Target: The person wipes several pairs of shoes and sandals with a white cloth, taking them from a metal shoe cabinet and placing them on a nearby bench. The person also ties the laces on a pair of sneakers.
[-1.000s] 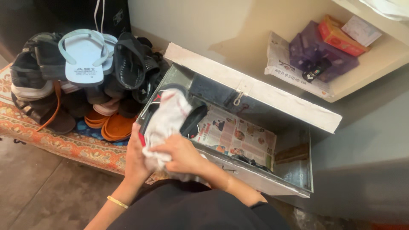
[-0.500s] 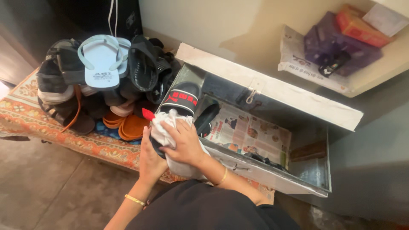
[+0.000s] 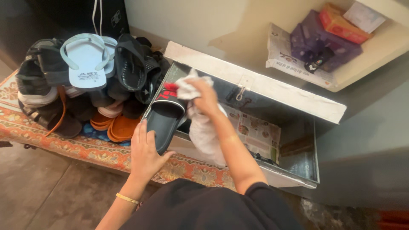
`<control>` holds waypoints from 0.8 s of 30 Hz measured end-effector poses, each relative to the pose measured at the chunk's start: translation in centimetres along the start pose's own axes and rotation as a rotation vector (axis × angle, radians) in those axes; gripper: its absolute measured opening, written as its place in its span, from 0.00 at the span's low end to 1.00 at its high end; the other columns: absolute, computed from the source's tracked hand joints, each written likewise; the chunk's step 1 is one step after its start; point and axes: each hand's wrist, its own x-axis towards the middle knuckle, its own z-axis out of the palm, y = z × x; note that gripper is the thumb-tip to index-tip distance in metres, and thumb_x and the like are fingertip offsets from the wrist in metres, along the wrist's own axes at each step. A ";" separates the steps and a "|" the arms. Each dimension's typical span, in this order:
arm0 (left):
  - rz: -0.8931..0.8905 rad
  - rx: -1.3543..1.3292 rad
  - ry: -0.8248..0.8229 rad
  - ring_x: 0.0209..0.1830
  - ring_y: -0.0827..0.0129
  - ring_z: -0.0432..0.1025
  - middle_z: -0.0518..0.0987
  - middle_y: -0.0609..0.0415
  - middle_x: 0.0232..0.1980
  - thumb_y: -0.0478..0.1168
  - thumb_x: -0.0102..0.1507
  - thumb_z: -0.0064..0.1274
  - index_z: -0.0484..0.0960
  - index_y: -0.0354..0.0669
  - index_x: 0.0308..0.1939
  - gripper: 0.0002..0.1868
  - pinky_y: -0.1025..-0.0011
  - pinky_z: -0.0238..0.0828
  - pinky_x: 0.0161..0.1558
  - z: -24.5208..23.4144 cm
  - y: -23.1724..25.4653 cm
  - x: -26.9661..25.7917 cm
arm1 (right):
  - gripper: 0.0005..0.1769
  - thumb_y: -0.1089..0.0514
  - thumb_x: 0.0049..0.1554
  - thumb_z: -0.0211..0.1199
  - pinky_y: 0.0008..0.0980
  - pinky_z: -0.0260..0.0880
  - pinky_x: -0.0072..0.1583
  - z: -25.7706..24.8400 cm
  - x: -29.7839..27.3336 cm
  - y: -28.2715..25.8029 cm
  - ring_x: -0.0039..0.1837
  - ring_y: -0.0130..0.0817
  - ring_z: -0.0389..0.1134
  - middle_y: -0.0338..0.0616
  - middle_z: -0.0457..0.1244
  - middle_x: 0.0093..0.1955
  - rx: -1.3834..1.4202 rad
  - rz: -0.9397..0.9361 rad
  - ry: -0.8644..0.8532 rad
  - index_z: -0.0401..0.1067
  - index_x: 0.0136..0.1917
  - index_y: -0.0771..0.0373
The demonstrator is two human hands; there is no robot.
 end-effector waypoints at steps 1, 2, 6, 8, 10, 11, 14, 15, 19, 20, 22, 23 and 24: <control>-0.004 0.011 0.006 0.69 0.35 0.61 0.63 0.30 0.72 0.48 0.42 0.75 0.70 0.33 0.56 0.44 0.46 0.61 0.65 0.1 0.1 0.1 | 0.37 0.73 0.40 0.59 0.45 0.63 0.67 1.3 0.2 0.9 0.67 0.58 0.64 0.59 0.64 0.66 -0.026 -0.045 -0.066 0.75 0.64 0.57; -0.008 0.022 0.012 0.69 0.36 0.62 0.64 0.30 0.72 0.46 0.43 0.74 0.70 0.32 0.58 0.44 0.47 0.63 0.65 0.2 0.1 0.1 | 0.42 0.74 0.37 0.57 0.47 0.61 0.68 2.4 0.2 1.8 0.69 0.62 0.62 0.63 0.61 0.68 -0.051 -0.088 -0.132 0.75 0.65 0.57; -0.084 0.072 -0.019 0.64 0.41 0.65 0.66 0.34 0.71 0.43 0.44 0.72 0.73 0.31 0.61 0.44 0.51 0.66 0.62 0.8 0.0 -0.5 | 0.33 0.70 0.42 0.60 0.46 0.67 0.63 4.2 -1.0 4.2 0.63 0.57 0.67 0.51 0.67 0.61 -0.245 0.137 -0.192 0.74 0.62 0.54; -0.090 0.079 -0.032 0.63 0.42 0.66 0.67 0.34 0.71 0.44 0.43 0.72 0.74 0.30 0.60 0.44 0.52 0.67 0.60 0.9 -0.1 -0.9 | 0.29 0.65 0.44 0.63 0.49 0.68 0.58 4.2 -1.2 5.0 0.58 0.57 0.68 0.53 0.66 0.59 -0.429 0.320 -0.241 0.73 0.61 0.54; -0.075 0.083 -0.027 0.63 0.42 0.65 0.67 0.34 0.71 0.44 0.43 0.72 0.75 0.30 0.60 0.43 0.52 0.66 0.61 0.9 -0.2 -0.8 | 0.19 0.62 0.50 0.62 0.50 0.69 0.57 2.8 -0.3 6.0 0.57 0.55 0.70 0.52 0.69 0.55 -0.502 0.406 -0.186 0.75 0.56 0.53; -0.070 0.086 -0.025 0.63 0.42 0.65 0.67 0.34 0.70 0.44 0.43 0.72 0.75 0.30 0.59 0.43 0.51 0.66 0.61 0.9 -0.2 -0.9 | 0.18 0.61 0.51 0.62 0.49 0.70 0.58 1.6 0.2 6.6 0.58 0.54 0.70 0.51 0.69 0.55 -0.586 0.435 -0.263 0.76 0.55 0.53; -0.046 0.076 -0.003 0.64 0.42 0.65 0.67 0.34 0.70 0.43 0.42 0.72 0.75 0.31 0.58 0.42 0.51 0.65 0.62 0.6 -0.4 -0.9 | 0.19 0.63 0.50 0.60 0.49 0.70 0.57 0.1 0.4 6.7 0.57 0.53 0.71 0.50 0.70 0.54 -0.530 0.426 -0.090 0.78 0.55 0.53; -0.038 0.080 -0.004 0.64 0.42 0.65 0.67 0.34 0.70 0.43 0.42 0.72 0.76 0.31 0.58 0.42 0.50 0.64 0.62 0.6 -0.5 -0.7 | 0.21 0.65 0.49 0.60 0.49 0.70 0.57 -0.1 0.7 6.6 0.57 0.54 0.70 0.50 0.70 0.54 -0.463 0.400 0.036 0.78 0.56 0.52; -0.010 0.069 0.001 0.63 0.42 0.65 0.67 0.33 0.69 0.45 0.43 0.72 0.75 0.30 0.57 0.42 0.48 0.64 0.62 0.6 -0.7 -1.0 | 0.27 0.71 0.50 0.58 0.43 0.67 0.66 3.9 0.4 4.8 0.63 0.50 0.68 0.50 0.68 0.61 -0.053 0.066 -0.026 0.74 0.62 0.55; 0.002 0.063 0.005 0.63 0.41 0.65 0.67 0.33 0.69 0.46 0.44 0.72 0.75 0.30 0.57 0.41 0.48 0.64 0.62 0.5 -0.8 -1.1 | 0.29 0.72 0.46 0.58 0.43 0.66 0.67 5.1 0.1 4.4 0.65 0.50 0.67 0.50 0.68 0.62 -0.114 0.018 -0.083 0.76 0.60 0.53; 0.023 0.054 0.015 0.61 0.40 0.66 0.67 0.32 0.68 0.48 0.43 0.73 0.75 0.29 0.56 0.43 0.48 0.64 0.60 0.7 -1.1 -0.7 | 0.34 0.74 0.39 0.57 0.42 0.65 0.70 6.3 0.5 4.3 0.69 0.51 0.65 0.49 0.68 0.63 -0.243 -0.088 -0.183 0.79 0.56 0.50; 0.029 0.047 0.021 0.60 0.39 0.66 0.67 0.31 0.68 0.49 0.42 0.73 0.75 0.29 0.56 0.44 0.47 0.64 0.59 0.8 -1.1 -0.5 | 0.32 0.72 0.40 0.59 0.43 0.65 0.68 6.6 0.8 4.6 0.69 0.51 0.65 0.49 0.68 0.63 -0.221 -0.058 -0.190 0.78 0.56 0.50; 0.037 0.052 0.028 0.60 0.40 0.66 0.67 0.31 0.68 0.50 0.43 0.73 0.75 0.28 0.56 0.43 0.48 0.65 0.59 0.9 -1.2 -0.4 | 0.30 0.71 0.41 0.61 0.43 0.65 0.67 6.6 1.0 4.8 0.68 0.50 0.65 0.48 0.68 0.63 -0.199 -0.028 -0.197 0.78 0.56 0.51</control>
